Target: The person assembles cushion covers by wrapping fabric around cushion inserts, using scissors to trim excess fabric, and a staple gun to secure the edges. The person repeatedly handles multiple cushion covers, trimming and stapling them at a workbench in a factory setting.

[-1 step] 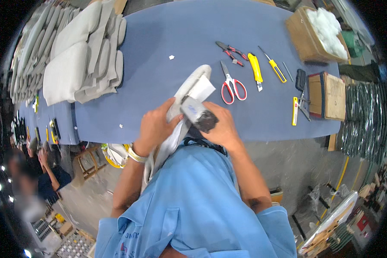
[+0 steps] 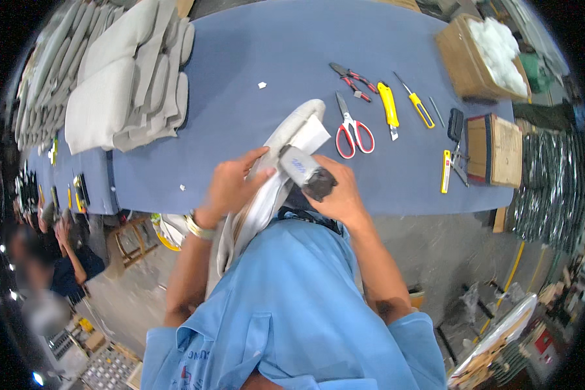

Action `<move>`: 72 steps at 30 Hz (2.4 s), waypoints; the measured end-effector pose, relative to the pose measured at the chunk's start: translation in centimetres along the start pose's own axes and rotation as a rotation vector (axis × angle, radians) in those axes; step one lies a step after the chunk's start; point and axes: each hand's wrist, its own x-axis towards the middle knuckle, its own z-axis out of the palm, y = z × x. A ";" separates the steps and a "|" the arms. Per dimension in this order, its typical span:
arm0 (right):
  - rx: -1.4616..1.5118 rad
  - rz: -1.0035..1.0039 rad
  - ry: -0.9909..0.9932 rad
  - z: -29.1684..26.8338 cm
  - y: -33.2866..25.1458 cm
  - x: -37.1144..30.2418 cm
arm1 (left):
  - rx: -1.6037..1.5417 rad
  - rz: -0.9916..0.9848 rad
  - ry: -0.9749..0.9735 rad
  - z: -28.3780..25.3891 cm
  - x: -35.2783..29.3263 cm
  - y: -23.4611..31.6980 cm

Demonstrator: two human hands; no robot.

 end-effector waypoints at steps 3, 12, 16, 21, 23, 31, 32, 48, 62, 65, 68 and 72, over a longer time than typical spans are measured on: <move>-0.079 0.004 -0.006 -0.1 2.1 -0.7 | -0.570 -0.045 -0.118 -0.1 2.5 -6.9; -0.154 0.159 -0.109 -1.1 1.5 -0.7 | -0.497 -0.032 -0.258 6.4 3.4 -8.2; -0.132 0.191 -0.101 -1.5 1.8 -0.5 | -0.430 0.007 -0.257 5.0 3.0 -5.5; -0.092 0.012 -0.084 -0.9 1.7 -0.4 | -0.210 0.111 -0.170 4.2 1.5 -3.3; -0.113 -0.017 -0.054 -0.6 1.7 -0.7 | -0.147 0.059 -0.118 4.8 1.2 -2.5; -0.026 0.109 -0.097 0.1 1.5 -0.7 | -0.016 0.028 0.026 4.8 0.8 -1.8; -0.019 0.119 -0.107 0.1 1.5 -0.8 | 0.001 0.042 0.035 4.8 0.7 -2.2; 0.013 0.168 -0.150 -0.4 -0.6 0.5 | 0.040 -0.023 0.040 4.9 1.1 -0.7; 0.032 0.143 -0.154 -0.1 -0.3 -0.9 | 0.047 -0.026 -0.005 4.4 0.7 -0.4; 0.030 0.147 -0.163 -0.1 -1.2 0.2 | 0.039 -0.040 0.001 4.6 1.2 -0.7; 0.015 0.142 -0.160 0.3 -1.6 0.5 | 0.026 -0.027 0.013 4.4 1.3 -0.8; 0.032 0.115 -0.151 0.3 -1.5 0.0 | 0.026 -0.036 0.025 4.3 1.0 -0.6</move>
